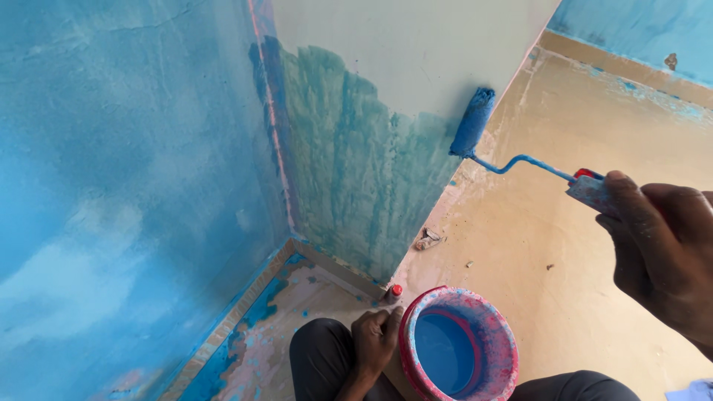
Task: The person sits on the floor and uses a paint roller to apply blue paint to the lower section of a wall. They repeatedly dip the roller into a bucket of paint and roll it along the wall surface, covering the existing pink and white areas.
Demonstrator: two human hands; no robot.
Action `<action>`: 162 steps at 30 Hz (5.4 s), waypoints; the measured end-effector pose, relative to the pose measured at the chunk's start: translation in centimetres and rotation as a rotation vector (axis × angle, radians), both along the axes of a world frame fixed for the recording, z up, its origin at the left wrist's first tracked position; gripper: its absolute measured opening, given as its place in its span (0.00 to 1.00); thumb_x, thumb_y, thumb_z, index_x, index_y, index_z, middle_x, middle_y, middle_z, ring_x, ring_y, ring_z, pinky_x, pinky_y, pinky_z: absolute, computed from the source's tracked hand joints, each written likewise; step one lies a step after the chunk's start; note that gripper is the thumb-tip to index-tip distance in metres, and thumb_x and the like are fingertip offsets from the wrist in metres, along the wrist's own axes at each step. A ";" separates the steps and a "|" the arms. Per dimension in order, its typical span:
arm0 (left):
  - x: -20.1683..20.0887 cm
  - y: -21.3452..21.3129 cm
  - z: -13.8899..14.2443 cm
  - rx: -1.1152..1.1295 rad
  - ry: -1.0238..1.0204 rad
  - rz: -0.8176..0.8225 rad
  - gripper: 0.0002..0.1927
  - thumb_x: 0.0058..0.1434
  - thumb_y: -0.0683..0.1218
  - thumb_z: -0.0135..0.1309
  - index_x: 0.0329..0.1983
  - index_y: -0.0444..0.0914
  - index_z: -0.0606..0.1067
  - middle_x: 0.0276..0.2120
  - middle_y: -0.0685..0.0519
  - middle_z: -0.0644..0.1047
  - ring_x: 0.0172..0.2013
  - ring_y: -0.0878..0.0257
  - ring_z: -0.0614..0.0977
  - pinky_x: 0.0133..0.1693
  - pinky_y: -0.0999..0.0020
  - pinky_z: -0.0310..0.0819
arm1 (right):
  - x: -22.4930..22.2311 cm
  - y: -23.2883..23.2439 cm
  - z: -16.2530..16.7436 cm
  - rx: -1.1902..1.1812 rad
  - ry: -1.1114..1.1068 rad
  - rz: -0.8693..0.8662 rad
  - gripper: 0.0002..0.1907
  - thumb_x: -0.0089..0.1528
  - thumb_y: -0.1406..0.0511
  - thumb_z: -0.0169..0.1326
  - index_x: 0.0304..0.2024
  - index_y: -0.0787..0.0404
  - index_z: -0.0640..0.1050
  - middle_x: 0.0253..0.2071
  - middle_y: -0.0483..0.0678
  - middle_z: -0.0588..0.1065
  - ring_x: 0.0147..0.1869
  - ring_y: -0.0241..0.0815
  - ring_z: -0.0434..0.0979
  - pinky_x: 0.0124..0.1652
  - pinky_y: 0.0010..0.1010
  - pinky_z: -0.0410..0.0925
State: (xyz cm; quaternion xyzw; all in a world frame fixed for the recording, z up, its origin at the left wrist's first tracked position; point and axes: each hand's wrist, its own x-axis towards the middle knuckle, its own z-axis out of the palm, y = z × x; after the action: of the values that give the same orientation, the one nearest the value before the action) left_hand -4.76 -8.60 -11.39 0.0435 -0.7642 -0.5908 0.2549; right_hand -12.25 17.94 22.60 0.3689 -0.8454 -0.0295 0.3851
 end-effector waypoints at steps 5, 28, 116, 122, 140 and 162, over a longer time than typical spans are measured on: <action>0.5 0.2 1.8 -0.137 0.127 -0.129 0.23 0.65 0.46 0.61 0.15 0.37 0.69 0.14 0.47 0.71 0.17 0.51 0.73 0.25 0.56 0.64 | 0.6 -0.6 0.4 0.131 0.100 -0.064 0.31 0.57 0.69 0.67 0.63 0.68 0.77 0.37 0.60 0.76 0.29 0.44 0.70 0.31 0.35 0.65; -3.5 5.7 26.7 -0.732 0.826 -0.021 0.19 0.75 0.40 0.54 0.68 0.33 0.72 0.72 0.41 0.65 0.62 0.53 0.76 0.66 0.63 0.73 | 1.6 -2.4 0.9 0.004 -0.099 0.056 0.30 0.54 0.81 0.56 0.61 0.79 0.72 0.41 0.66 0.75 0.34 0.49 0.78 0.30 0.32 0.71; 0.0 5.8 23.3 -0.553 0.587 -0.245 0.33 0.68 0.48 0.59 0.74 0.37 0.63 0.75 0.43 0.59 0.76 0.51 0.63 0.71 0.53 0.57 | 3.9 -2.8 -4.7 -0.222 -0.104 -0.085 0.26 0.67 0.71 0.57 0.69 0.62 0.74 0.45 0.51 0.73 0.42 0.42 0.77 0.42 0.25 0.71; -2.9 2.4 23.7 -0.415 0.578 -0.119 0.36 0.70 0.49 0.55 0.75 0.33 0.56 0.76 0.37 0.56 0.75 0.42 0.60 0.74 0.45 0.54 | 3.2 -11.1 1.1 0.140 0.203 -0.093 0.24 0.59 0.67 0.61 0.59 0.56 0.78 0.37 0.46 0.77 0.35 0.40 0.80 0.27 0.29 0.69; -4.4 1.3 22.6 -0.421 0.571 -0.067 0.39 0.66 0.49 0.59 0.75 0.35 0.57 0.76 0.40 0.57 0.74 0.47 0.61 0.72 0.50 0.53 | 1.5 -12.1 -0.1 0.170 0.154 -0.130 0.25 0.64 0.62 0.59 0.64 0.52 0.76 0.42 0.45 0.76 0.40 0.42 0.80 0.34 0.34 0.72; -4.4 -2.4 22.3 -0.506 0.562 -0.051 0.42 0.62 0.49 0.61 0.76 0.35 0.56 0.78 0.38 0.55 0.79 0.43 0.58 0.77 0.45 0.53 | 1.5 -15.3 -1.0 0.087 0.091 -0.080 0.34 0.54 0.64 0.59 0.64 0.64 0.73 0.39 0.49 0.73 0.38 0.42 0.78 0.29 0.31 0.75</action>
State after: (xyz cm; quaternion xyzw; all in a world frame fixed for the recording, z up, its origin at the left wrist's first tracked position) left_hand -9.20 -10.98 10.93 -0.2039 -0.7870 -0.3786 0.4425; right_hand -10.79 2.65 21.56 0.3496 -0.8389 -0.0983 0.4055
